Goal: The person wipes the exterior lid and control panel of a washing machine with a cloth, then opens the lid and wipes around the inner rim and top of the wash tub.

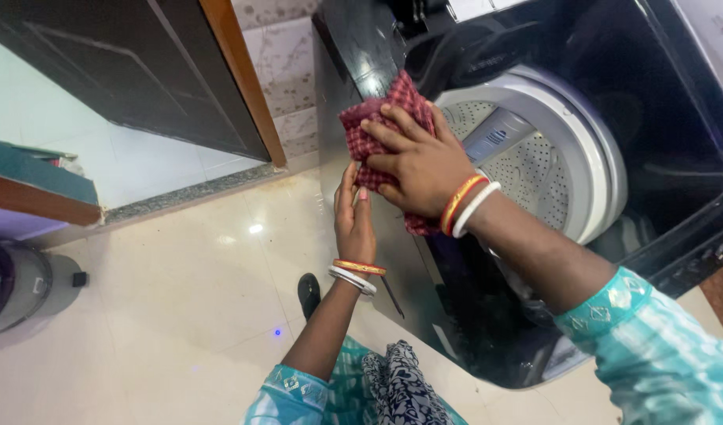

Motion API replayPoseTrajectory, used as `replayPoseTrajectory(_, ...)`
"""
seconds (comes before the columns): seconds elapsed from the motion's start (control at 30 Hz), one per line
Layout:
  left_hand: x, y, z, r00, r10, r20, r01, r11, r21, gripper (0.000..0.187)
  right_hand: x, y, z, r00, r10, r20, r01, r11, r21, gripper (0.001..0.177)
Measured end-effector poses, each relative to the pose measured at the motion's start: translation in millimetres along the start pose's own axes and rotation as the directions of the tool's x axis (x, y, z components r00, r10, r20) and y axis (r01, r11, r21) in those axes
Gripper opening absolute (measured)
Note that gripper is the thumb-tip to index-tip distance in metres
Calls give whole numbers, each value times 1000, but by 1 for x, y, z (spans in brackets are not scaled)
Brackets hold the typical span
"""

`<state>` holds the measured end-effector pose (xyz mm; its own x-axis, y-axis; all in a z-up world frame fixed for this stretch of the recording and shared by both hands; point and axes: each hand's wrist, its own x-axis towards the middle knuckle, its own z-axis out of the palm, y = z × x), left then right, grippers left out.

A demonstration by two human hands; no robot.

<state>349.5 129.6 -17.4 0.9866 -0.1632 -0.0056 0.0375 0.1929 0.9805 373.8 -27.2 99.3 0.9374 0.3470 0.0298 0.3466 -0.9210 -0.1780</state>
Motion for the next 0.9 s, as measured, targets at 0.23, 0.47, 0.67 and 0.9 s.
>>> replayPoseTrajectory(0.23, 153, -14, -42, 999, -20, -43, 30, 967, 251, 56, 201, 37, 4, 990, 139, 12, -137, 984, -111, 37)
replayPoseTrajectory(0.47, 177, -9, -86, 969, -228, -90, 236, 968, 88, 71, 53, -59, 91, 483, -98, 870, 509, 840, -188, 34)
replayPoseTrajectory(0.67, 169, -5, -95, 947, -311, 75, 296, 940, 167, 67, 57, -46, 116, 613, 17, 790, 179, 971, -160, 53)
replayPoseTrajectory(0.9, 213, -15, -91, 978, -179, 104, 164, 976, 145, 67, 262, 14, 55, 847, 116, 519, 155, 880, -450, 37)
